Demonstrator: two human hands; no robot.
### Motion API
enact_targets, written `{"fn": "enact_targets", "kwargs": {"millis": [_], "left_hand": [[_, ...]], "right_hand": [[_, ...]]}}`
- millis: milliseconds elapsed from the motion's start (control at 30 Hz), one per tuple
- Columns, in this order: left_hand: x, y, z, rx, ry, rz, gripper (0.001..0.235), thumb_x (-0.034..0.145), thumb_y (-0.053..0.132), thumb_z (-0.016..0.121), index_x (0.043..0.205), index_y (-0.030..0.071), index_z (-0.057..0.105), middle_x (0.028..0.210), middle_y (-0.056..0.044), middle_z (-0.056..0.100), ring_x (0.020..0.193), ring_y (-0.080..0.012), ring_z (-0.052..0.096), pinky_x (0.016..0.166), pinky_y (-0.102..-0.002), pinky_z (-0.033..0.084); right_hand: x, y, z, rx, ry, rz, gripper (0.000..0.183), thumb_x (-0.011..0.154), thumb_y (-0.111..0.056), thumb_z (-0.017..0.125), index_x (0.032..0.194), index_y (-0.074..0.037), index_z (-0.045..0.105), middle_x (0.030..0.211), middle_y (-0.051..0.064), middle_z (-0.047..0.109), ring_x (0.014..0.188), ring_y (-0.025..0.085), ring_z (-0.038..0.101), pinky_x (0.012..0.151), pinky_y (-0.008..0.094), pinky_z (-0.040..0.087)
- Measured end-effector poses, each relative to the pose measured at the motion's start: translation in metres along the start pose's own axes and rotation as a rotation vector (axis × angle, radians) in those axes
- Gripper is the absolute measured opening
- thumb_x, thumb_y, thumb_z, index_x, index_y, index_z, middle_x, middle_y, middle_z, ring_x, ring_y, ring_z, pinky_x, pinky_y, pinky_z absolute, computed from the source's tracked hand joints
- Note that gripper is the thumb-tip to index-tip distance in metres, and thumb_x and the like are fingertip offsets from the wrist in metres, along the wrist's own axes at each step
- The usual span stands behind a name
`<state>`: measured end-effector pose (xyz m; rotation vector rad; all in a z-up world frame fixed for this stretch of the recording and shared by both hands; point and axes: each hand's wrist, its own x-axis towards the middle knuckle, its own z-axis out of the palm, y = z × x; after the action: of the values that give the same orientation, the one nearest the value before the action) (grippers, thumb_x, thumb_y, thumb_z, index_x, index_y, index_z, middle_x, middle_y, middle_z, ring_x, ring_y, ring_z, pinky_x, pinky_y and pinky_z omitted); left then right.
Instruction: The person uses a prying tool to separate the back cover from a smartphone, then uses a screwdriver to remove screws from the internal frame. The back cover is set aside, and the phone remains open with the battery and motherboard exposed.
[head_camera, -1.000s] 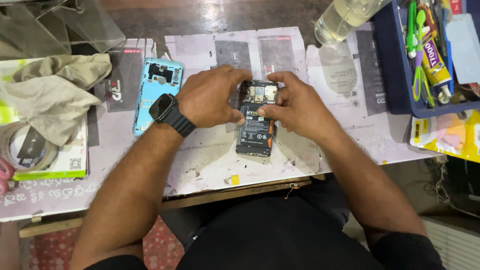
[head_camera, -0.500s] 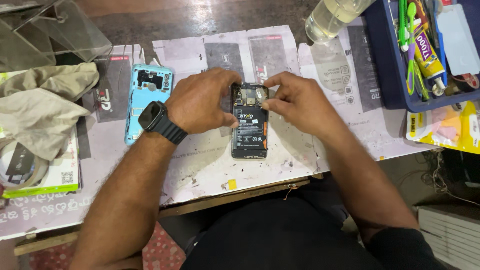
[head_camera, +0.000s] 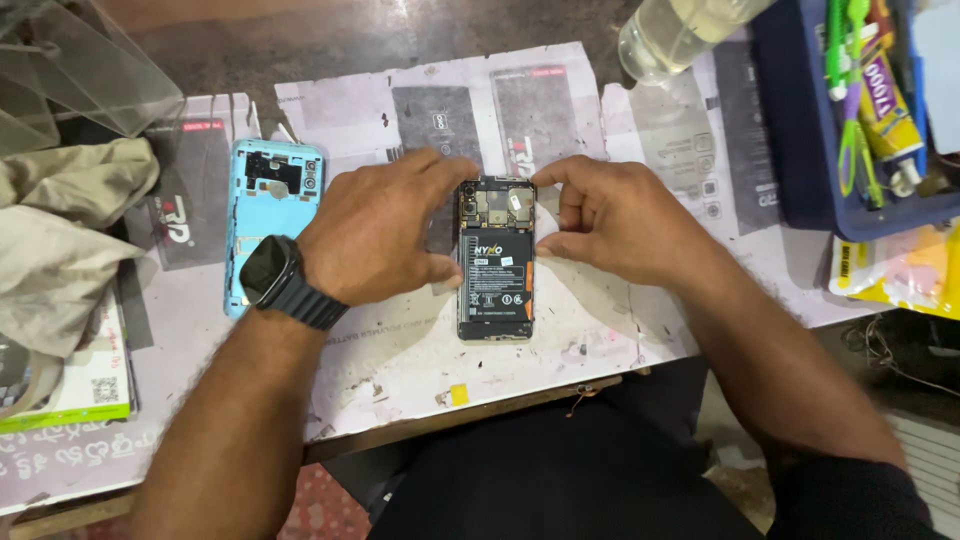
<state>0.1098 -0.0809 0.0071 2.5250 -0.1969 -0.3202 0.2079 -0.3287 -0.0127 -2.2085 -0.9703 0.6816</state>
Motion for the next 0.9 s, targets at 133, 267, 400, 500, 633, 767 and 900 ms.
{"fn": "enact_targets", "kwargs": {"millis": [133,267,400,500,633,767,900], "left_hand": [[-0.001,-0.008,0.003,-0.041,0.104,0.104,0.089,0.057,0.028,0.095,0.134,0.007,0.057,0.11,-0.014,0.067,0.092,-0.0365,0.067,0.075,-0.047,0.054],[0.004,-0.004,0.0,-0.04,0.01,0.014,0.089,0.057,0.032,0.095,0.133,0.007,0.057,0.104,-0.013,0.065,0.085,-0.0345,0.066,0.069,-0.047,0.053],[0.01,-0.004,-0.004,-0.081,0.054,0.055,0.09,0.055,0.033,0.095,0.133,0.006,0.057,0.105,-0.013,0.065,0.085,-0.0336,0.067,0.068,-0.046,0.053],[0.003,-0.007,0.0,-0.101,0.044,0.04,0.088,0.056,0.03,0.094,0.133,0.006,0.058,0.107,-0.013,0.066,0.086,-0.0344,0.066,0.067,-0.046,0.053],[0.002,-0.007,-0.001,-0.08,0.041,0.047,0.088,0.056,0.03,0.096,0.133,0.008,0.058,0.103,-0.012,0.066,0.087,-0.0337,0.067,0.07,-0.046,0.053],[-0.003,-0.009,0.013,-0.052,0.122,0.126,0.086,0.055,0.03,0.096,0.131,0.007,0.062,0.106,-0.012,0.069,0.091,-0.033,0.068,0.074,-0.045,0.054],[-0.002,-0.006,0.013,-0.036,0.071,0.065,0.085,0.054,0.032,0.095,0.13,0.011,0.063,0.098,-0.008,0.071,0.089,-0.0301,0.068,0.074,-0.044,0.054]], "right_hand": [[0.0,0.014,0.006,-0.002,0.038,-0.052,0.055,0.072,-0.014,0.091,0.121,-0.006,0.067,0.074,0.0,0.067,0.058,0.01,0.062,0.05,0.025,0.052],[-0.001,0.018,0.004,0.107,0.079,-0.096,0.052,0.071,-0.015,0.091,0.117,-0.005,0.069,0.076,0.002,0.067,0.058,0.01,0.06,0.051,0.025,0.052],[-0.003,0.014,0.002,0.166,0.094,-0.045,0.046,0.071,-0.013,0.091,0.111,-0.004,0.07,0.076,0.002,0.068,0.061,0.009,0.062,0.055,0.024,0.053],[0.0,0.015,0.005,0.121,0.082,-0.034,0.04,0.072,-0.014,0.093,0.104,-0.004,0.071,0.078,0.002,0.068,0.059,0.009,0.061,0.052,0.025,0.051],[-0.006,0.007,0.007,0.084,0.111,-0.011,0.037,0.072,-0.018,0.092,0.098,-0.004,0.071,0.074,0.005,0.068,0.058,0.014,0.062,0.052,0.029,0.052],[-0.012,0.015,0.014,-0.09,0.15,-0.152,0.031,0.078,-0.022,0.09,0.094,-0.004,0.069,0.08,0.008,0.07,0.065,0.019,0.068,0.057,0.032,0.054],[-0.011,0.02,0.014,-0.054,0.151,-0.248,0.029,0.081,-0.02,0.087,0.094,-0.003,0.067,0.082,0.011,0.07,0.071,0.022,0.072,0.061,0.034,0.057]]}}
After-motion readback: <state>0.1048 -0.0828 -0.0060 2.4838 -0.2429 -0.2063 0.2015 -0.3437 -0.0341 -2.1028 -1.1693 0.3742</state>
